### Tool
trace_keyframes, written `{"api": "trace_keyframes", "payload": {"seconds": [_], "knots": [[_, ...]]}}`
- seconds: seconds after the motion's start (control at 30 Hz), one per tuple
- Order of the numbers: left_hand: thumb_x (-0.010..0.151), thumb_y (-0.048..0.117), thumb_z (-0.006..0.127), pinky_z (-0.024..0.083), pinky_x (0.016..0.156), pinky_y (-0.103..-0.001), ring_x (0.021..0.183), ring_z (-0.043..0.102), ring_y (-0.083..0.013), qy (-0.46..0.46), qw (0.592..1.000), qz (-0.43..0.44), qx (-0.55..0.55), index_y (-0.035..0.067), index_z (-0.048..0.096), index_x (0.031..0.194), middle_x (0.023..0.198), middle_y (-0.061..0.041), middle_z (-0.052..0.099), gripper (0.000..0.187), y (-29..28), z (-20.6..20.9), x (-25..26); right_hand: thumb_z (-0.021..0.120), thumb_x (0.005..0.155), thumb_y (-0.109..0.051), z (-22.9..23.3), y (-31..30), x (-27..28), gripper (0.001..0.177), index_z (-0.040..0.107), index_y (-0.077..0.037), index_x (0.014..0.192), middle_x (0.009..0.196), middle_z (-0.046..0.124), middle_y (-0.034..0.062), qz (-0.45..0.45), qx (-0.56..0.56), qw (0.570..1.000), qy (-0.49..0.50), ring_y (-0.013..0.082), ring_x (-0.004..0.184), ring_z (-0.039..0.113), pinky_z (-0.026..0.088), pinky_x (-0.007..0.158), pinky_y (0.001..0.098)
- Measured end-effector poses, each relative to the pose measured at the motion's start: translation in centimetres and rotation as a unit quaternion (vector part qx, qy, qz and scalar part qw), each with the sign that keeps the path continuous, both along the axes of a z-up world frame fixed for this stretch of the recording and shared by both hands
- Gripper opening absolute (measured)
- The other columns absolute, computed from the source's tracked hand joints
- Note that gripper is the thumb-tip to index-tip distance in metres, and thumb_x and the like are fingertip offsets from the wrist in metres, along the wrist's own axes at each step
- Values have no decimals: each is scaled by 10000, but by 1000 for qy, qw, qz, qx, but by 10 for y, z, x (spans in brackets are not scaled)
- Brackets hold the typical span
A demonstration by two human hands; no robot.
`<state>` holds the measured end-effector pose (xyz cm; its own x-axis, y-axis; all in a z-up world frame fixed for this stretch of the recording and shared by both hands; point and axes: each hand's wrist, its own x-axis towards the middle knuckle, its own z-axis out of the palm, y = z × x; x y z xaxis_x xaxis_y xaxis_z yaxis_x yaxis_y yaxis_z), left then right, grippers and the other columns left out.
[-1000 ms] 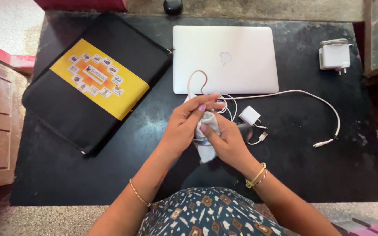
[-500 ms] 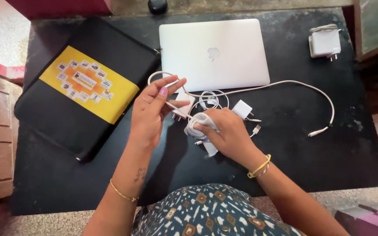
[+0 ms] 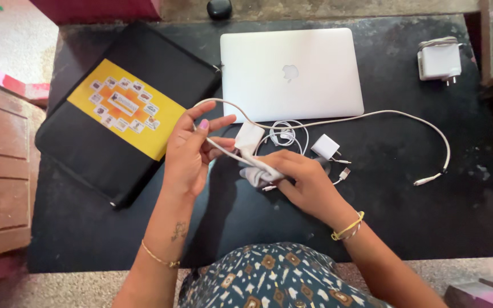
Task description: The person wipes a white power adapter and a white charging cable with a patterned cloth. They handle the items individually, wiping the surfaces of the adapter and the length of the cable, then place them on a black table next to a closed laptop.
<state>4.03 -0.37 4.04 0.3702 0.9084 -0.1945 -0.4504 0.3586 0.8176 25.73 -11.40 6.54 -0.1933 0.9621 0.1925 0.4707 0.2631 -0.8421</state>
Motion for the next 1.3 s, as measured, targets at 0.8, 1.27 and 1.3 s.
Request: {"api": "trace_keyframes", "payload": {"seconds": [0.8,1.27,1.3], "knots": [[1112,414,340,581,831,-396,852,710,-252,-127,986,3,-103,-27,510,1383,1068,-215,716,545,-20,-20,32,687,789,-51,-13,-6,-8,274,665,-57,1062,1021,694,107,20,6,995,-101,318,991,656,513,885,409],[1125,427,374,414,538,-252,553,462,-94,-19,997,45,-59,-37,567,1307,713,-54,595,535,-35,-33,31,604,985,-138,-5,0,22,241,636,-28,1196,1117,690,99,-59,-48,997,-24,222,1015,672,516,910,343],[1131,430,374,372,501,-242,504,386,-71,-14,998,45,-38,-36,564,1305,688,-40,568,532,-35,-32,31,564,1012,-161,-6,2,23,262,610,-28,1234,1135,671,89,-57,-67,996,27,200,1040,647,503,930,331]]}}
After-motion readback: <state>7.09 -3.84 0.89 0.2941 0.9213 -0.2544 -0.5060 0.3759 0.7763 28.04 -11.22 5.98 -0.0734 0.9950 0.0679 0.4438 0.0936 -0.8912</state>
